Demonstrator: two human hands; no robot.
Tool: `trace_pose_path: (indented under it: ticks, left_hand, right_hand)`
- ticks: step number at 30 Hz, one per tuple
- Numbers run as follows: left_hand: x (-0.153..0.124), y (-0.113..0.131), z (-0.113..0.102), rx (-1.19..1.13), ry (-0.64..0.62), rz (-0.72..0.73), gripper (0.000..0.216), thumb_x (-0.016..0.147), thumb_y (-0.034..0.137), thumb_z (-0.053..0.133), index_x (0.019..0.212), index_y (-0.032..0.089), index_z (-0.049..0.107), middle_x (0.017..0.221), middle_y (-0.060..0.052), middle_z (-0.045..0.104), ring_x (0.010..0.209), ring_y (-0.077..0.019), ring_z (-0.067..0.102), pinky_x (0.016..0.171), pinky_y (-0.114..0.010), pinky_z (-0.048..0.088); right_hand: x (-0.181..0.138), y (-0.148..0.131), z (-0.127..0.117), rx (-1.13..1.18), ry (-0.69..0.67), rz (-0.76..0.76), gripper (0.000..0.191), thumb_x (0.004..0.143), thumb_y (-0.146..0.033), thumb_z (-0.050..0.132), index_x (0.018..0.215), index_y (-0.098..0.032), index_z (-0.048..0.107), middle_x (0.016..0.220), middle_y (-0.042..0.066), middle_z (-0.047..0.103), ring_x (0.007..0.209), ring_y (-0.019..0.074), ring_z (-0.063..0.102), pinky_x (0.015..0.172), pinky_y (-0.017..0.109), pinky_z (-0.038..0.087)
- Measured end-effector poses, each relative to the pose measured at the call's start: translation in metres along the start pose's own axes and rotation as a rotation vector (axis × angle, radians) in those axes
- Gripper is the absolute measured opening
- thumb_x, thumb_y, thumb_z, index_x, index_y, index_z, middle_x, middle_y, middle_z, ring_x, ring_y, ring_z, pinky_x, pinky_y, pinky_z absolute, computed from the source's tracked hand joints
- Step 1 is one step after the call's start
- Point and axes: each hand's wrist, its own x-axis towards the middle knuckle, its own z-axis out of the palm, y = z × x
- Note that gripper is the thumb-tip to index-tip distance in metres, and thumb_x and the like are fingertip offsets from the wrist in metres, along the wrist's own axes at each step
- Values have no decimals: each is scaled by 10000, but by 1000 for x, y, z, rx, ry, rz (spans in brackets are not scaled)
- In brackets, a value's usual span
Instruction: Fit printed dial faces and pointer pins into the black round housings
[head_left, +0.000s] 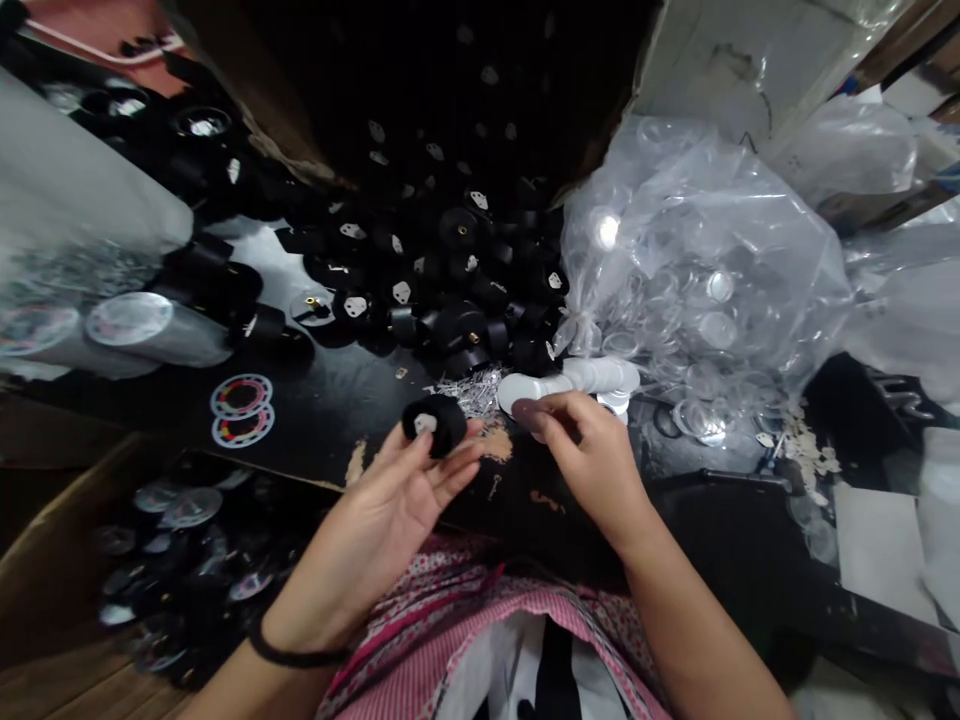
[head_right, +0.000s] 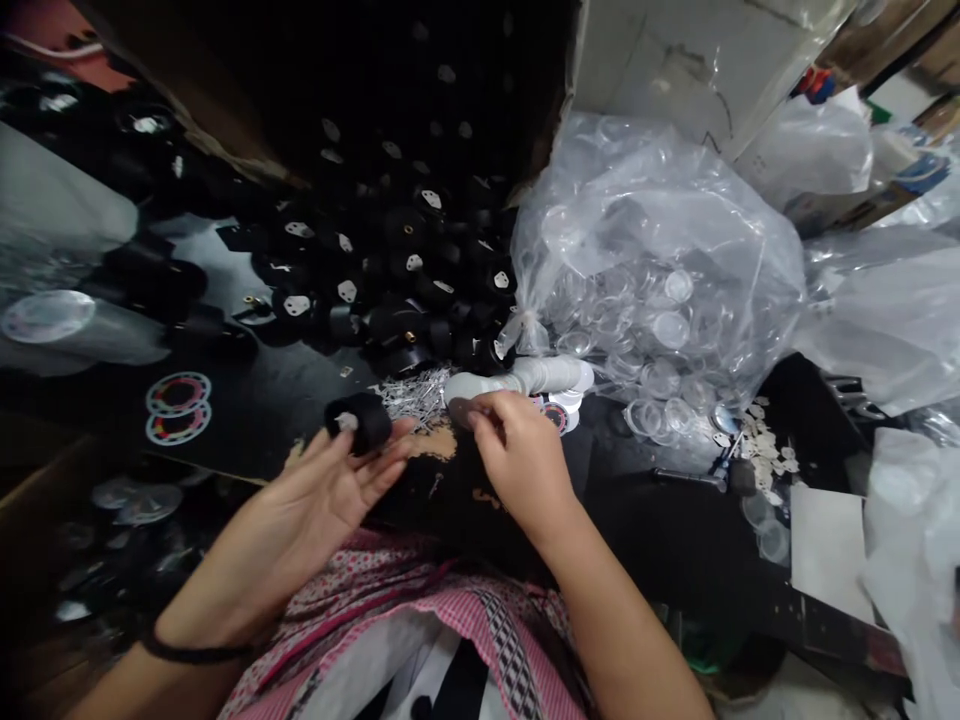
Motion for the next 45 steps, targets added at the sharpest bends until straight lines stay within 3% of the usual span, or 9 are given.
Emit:
trace_pose_path:
  ticks: [2,4,8,12,19,27,35,41,45]
  left_hand:
    - [-1,-4,18,-199,-97,-142,155,878,346,696,991,239,689,1170,-78,750,1096,-261,707,979,-420,562]
    - [0,-6,31,-255,-136,-148,262,949,428,593,1080,229,699,1218,-89,736,1128,-266,695,1003,-442,550]
    - [1,-8,40,-265,-120,-139,359,997,471,494,1152,223,702,1253,-84,729,1119,-235,698,976,-394,569]
    - [-1,-13,35,-225,-117,-131,284,985,394,555,1172,229,691,1188,-71,750,1083,-218,704,952,-385,583]
    - [-9,-30,38,-101,-117,-33,232,874,359,724,1093,287,754,1283,-28,709,1188,-241,644,904,-347,601]
    - [-9,-39,36,40,-147,37,324,833,386,769,1149,316,756,1360,-11,679,1309,-244,577,1062,-319,503]
    - [-10,-43,26,106,-153,98,363,834,337,767,1193,297,729,1376,-44,665,1297,-275,588,1040,-362,522]
    - [-13,-40,23,218,-134,163,314,769,304,811,1072,239,755,1161,-65,759,1176,-275,663,1081,-391,473]
    - [-21,-39,11,393,-100,176,255,800,257,761,1055,245,748,1077,-48,776,1056,-248,710,983,-339,529]
  right_hand:
    - [-11,-3,1,30,11,-114,133,961,-177,579,998,-194,705,954,59,704,918,183,674,837,297,511]
    - [-18,-4,4,57,8,-161,116,954,-208,610,980,-196,722,1051,81,695,1008,188,670,907,302,510]
    - [-20,1,7,129,-1,-24,129,901,-189,679,1026,-204,704,1125,77,693,1040,196,663,910,321,519]
    - [-19,0,0,197,-9,115,146,880,-170,661,1016,-208,697,917,26,685,793,163,639,734,298,519]
    - [-15,-19,-3,357,89,155,19,885,-217,643,881,-216,661,867,-2,678,787,140,634,731,269,500]
    - [-14,-18,-2,615,-85,423,143,867,-286,641,832,-226,516,615,-67,595,480,99,573,495,229,447]
    - [-18,-15,-3,578,-122,418,197,852,-331,664,823,-232,496,653,-68,585,507,95,570,505,231,463]
    - [-25,-5,4,444,-129,403,246,808,-368,712,851,-236,509,666,-66,534,574,109,519,517,229,417]
    - [-35,-9,11,433,-202,346,169,847,-314,659,946,-226,554,775,-30,604,683,131,586,614,258,477]
